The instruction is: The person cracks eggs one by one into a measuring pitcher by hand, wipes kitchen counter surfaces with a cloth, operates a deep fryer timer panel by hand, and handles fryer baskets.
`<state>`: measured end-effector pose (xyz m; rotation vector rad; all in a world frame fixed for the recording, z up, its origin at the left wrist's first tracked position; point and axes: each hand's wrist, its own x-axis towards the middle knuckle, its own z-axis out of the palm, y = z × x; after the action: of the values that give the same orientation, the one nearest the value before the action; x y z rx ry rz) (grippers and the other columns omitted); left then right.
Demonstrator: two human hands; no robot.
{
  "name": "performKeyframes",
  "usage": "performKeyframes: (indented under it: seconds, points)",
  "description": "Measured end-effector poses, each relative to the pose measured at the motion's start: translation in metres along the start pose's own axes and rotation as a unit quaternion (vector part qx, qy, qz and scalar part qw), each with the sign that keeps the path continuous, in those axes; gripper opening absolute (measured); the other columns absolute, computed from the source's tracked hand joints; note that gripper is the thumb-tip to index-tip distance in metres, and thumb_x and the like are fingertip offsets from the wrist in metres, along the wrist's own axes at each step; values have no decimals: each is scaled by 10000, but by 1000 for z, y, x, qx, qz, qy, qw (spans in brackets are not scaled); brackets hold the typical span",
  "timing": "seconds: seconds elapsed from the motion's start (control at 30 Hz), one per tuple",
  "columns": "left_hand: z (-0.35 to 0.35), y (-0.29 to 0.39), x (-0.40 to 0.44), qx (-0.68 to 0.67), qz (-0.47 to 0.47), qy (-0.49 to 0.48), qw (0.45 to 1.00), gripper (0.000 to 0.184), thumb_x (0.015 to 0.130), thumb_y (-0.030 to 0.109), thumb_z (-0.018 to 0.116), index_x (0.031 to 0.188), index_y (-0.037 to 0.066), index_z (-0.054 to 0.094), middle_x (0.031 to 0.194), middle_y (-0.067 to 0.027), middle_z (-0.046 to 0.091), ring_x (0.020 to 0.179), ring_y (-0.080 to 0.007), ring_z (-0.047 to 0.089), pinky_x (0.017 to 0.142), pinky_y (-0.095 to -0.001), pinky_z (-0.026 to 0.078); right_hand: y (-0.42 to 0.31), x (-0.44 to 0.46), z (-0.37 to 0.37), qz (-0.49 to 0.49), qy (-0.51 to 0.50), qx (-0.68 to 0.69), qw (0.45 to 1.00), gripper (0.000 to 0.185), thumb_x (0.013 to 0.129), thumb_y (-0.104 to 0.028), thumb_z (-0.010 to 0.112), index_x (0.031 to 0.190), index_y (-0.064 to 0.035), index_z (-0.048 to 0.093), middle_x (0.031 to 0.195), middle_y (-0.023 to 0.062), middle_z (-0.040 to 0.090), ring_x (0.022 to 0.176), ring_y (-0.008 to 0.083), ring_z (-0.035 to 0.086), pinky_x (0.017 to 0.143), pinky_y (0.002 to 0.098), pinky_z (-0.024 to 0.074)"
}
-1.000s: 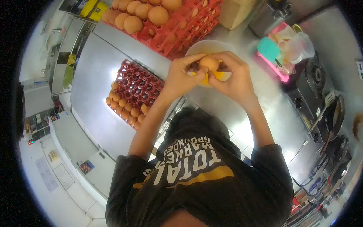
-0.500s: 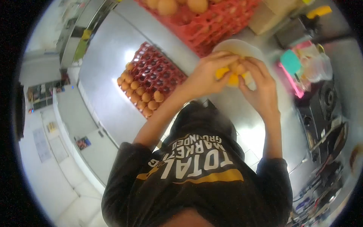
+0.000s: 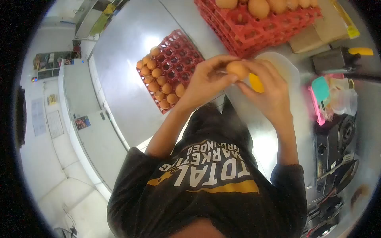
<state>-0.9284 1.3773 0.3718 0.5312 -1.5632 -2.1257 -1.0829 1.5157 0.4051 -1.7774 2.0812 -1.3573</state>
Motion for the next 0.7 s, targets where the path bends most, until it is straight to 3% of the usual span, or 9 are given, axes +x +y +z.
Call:
performKeyframes:
  seconds: [0.1,0.17,0.2,0.23,0.27,0.33,0.4,0.5,0.7]
  points:
    - [-43,6,-29,-9,-21,65,998,558,909,136,856,1389,-37,631,1284,-153,713,1181,-182,697,978,-312,577,-16,23,3,-43,-19,-39,998,485,800,-116,924,1242,-66,732,1216,143,734,1056,333,739,891,409,611]
    - [-78,10,-49,218,-46,127,967,455,924,101,804,1344,-10,668,1283,-157,713,1173,-248,706,990,-370,572,-11,40,-4,-59,26,-72,995,476,814,-147,920,1245,-73,733,1204,140,734,1046,337,738,880,408,610]
    - [-95,3,-58,218,-43,129,966,455,924,101,804,1344,-10,668,1283,-157,713,1173,-248,706,990,-370,572,-9,49,-8,-70,72,-108,989,467,828,-179,917,1248,-80,734,1191,138,734,1037,342,736,870,407,608]
    - [-112,-8,-66,418,20,169,892,434,910,78,780,1327,6,685,1270,-166,711,1162,-299,693,988,-411,559,-9,61,-13,-75,72,-108,989,467,828,-179,917,1248,-80,734,1191,138,734,1037,342,736,870,407,608]
    - [-127,-16,-74,596,80,202,773,419,895,55,757,1310,22,701,1256,-175,709,1150,-350,680,986,-452,546,-9,73,-17,-61,95,-148,982,460,861,-178,898,1277,-80,730,1179,119,725,958,280,726,805,385,597]
    - [-148,-28,-84,622,70,195,755,414,883,59,740,1295,29,711,1256,-181,699,1147,-384,655,974,-481,528,-9,89,-19,-52,122,-194,972,452,893,-178,880,1307,-80,727,1168,100,716,879,218,716,741,363,585]
    - [-157,-36,-86,658,36,180,730,414,885,83,708,1298,48,723,1265,-173,686,1184,-390,627,957,-501,504,-13,101,-18,-4,99,-242,965,439,903,-315,852,1260,-92,728,1213,123,688,1027,355,724,816,455,597]
    - [-156,-36,-93,704,10,145,695,428,906,84,668,1330,57,717,1251,-163,697,1179,-398,629,951,-505,505,-20,111,-16,57,62,-248,965,463,917,-373,825,1273,-94,727,1199,119,667,1012,355,720,805,468,593]
    - [-149,-37,-97,661,0,171,730,479,912,66,626,1388,50,678,1253,-154,716,1200,-385,638,966,-490,514,-27,133,-16,-2,58,-316,947,470,917,-365,814,1287,-90,722,1187,112,680,997,367,718,809,479,601]
